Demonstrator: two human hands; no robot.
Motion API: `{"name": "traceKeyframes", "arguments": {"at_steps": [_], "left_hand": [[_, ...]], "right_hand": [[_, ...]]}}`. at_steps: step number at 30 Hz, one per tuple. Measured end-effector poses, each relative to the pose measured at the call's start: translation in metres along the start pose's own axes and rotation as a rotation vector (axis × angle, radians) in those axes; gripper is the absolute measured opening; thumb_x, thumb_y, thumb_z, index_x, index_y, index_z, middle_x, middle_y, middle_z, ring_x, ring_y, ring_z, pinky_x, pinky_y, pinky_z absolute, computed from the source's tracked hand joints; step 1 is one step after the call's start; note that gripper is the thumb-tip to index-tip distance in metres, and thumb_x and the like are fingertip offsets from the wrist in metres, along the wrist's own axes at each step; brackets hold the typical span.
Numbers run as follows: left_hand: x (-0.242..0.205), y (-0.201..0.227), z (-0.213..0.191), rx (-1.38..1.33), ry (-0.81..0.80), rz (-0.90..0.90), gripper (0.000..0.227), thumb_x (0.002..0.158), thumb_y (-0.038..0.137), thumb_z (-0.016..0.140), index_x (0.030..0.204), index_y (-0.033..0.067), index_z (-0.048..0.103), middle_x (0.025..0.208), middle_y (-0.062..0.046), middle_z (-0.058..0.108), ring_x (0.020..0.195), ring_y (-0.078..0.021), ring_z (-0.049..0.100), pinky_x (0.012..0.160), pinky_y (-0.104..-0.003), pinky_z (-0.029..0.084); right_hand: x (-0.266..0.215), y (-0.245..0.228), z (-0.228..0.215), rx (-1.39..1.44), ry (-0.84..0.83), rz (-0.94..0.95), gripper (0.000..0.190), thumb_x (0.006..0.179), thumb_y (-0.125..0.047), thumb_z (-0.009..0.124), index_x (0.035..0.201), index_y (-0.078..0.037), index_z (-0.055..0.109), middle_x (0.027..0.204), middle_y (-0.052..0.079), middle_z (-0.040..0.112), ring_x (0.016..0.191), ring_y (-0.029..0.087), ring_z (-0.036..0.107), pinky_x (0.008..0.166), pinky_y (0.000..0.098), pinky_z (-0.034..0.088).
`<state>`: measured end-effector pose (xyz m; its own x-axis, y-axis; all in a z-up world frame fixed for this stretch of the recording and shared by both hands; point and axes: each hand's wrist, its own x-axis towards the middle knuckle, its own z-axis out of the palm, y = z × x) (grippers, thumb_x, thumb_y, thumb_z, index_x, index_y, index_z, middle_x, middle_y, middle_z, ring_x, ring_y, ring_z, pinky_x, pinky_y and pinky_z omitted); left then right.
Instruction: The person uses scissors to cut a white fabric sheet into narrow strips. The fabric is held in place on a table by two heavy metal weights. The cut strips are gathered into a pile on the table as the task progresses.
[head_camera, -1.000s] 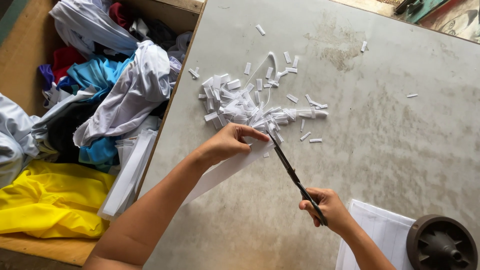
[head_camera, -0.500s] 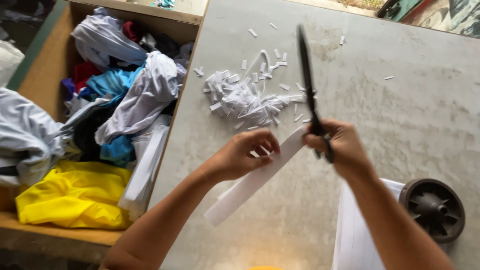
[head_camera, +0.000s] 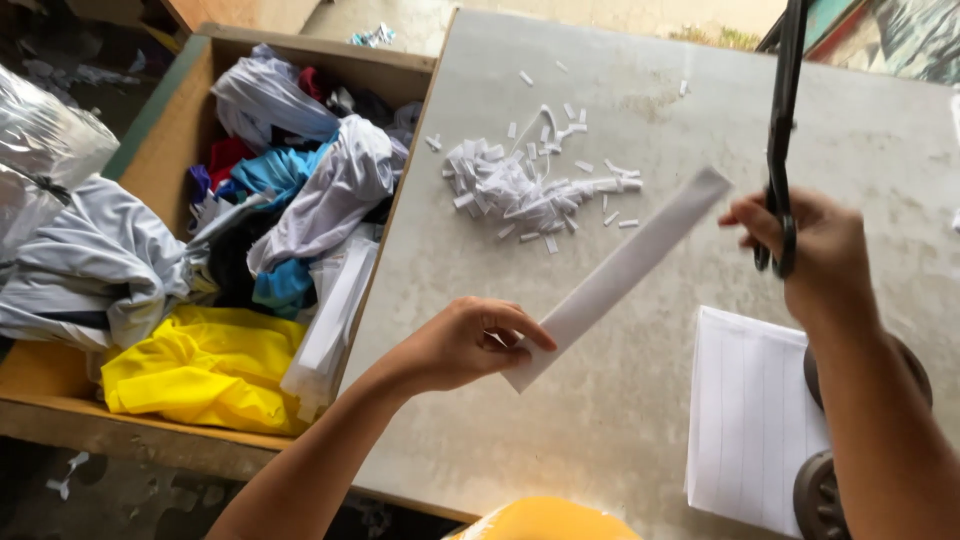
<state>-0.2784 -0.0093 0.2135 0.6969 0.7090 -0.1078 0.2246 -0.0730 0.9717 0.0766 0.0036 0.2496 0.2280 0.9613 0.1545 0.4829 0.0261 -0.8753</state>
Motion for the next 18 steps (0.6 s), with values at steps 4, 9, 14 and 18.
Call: {"name": "traceKeyframes", "arguments": {"at_steps": [4, 9, 14, 18], "left_hand": [[-0.001, 0.0, -0.029, 0.031, 0.131, 0.081, 0.033, 0.088, -0.007, 0.068, 0.11, 0.0139, 0.08, 0.105, -0.003, 0.074, 0.089, -0.0139, 0.07, 0.077, -0.026, 0.061], [0.0, 0.014, -0.056, 0.034, 0.094, 0.181, 0.042, 0.083, -0.008, 0.067, 0.119, 0.0125, 0.075, 0.117, -0.007, 0.072, 0.107, -0.0176, 0.068, 0.087, -0.033, 0.067], [0.014, 0.03, -0.052, 0.118, 0.024, 0.233, 0.042, 0.084, -0.006, 0.067, 0.118, 0.0166, 0.075, 0.116, -0.005, 0.071, 0.105, -0.0182, 0.07, 0.088, -0.033, 0.069], [0.019, 0.033, -0.046, 0.161, 0.005, 0.242, 0.042, 0.083, -0.004, 0.066, 0.118, 0.0187, 0.075, 0.115, -0.003, 0.072, 0.1, -0.0154, 0.07, 0.089, -0.032, 0.067]], "right_hand": [[-0.035, 0.139, -0.009, 0.217, -0.106, -0.045, 0.036, 0.108, -0.037, 0.057, 0.097, -0.003, 0.063, 0.073, 0.009, 0.06, 0.062, 0.019, 0.057, 0.06, 0.034, 0.047], [-0.115, 0.204, -0.005, 0.398, -0.903, 0.269, 0.071, 0.072, -0.059, 0.084, 0.098, 0.006, 0.072, 0.08, 0.014, 0.068, 0.069, 0.021, 0.063, 0.062, 0.0307, 0.041], [-0.123, 0.094, 0.018, 0.084, -0.924, 0.179, 0.054, 0.078, -0.06, 0.075, 0.076, -0.009, 0.057, 0.073, 0.001, 0.047, 0.066, 0.014, 0.041, 0.063, 0.0315, 0.031], [-0.119, 0.061, 0.028, 0.038, -0.872, 0.027, 0.075, 0.072, -0.084, 0.064, 0.071, -0.01, 0.054, 0.069, -0.001, 0.044, 0.064, 0.015, 0.036, 0.062, 0.0317, 0.031]]}}
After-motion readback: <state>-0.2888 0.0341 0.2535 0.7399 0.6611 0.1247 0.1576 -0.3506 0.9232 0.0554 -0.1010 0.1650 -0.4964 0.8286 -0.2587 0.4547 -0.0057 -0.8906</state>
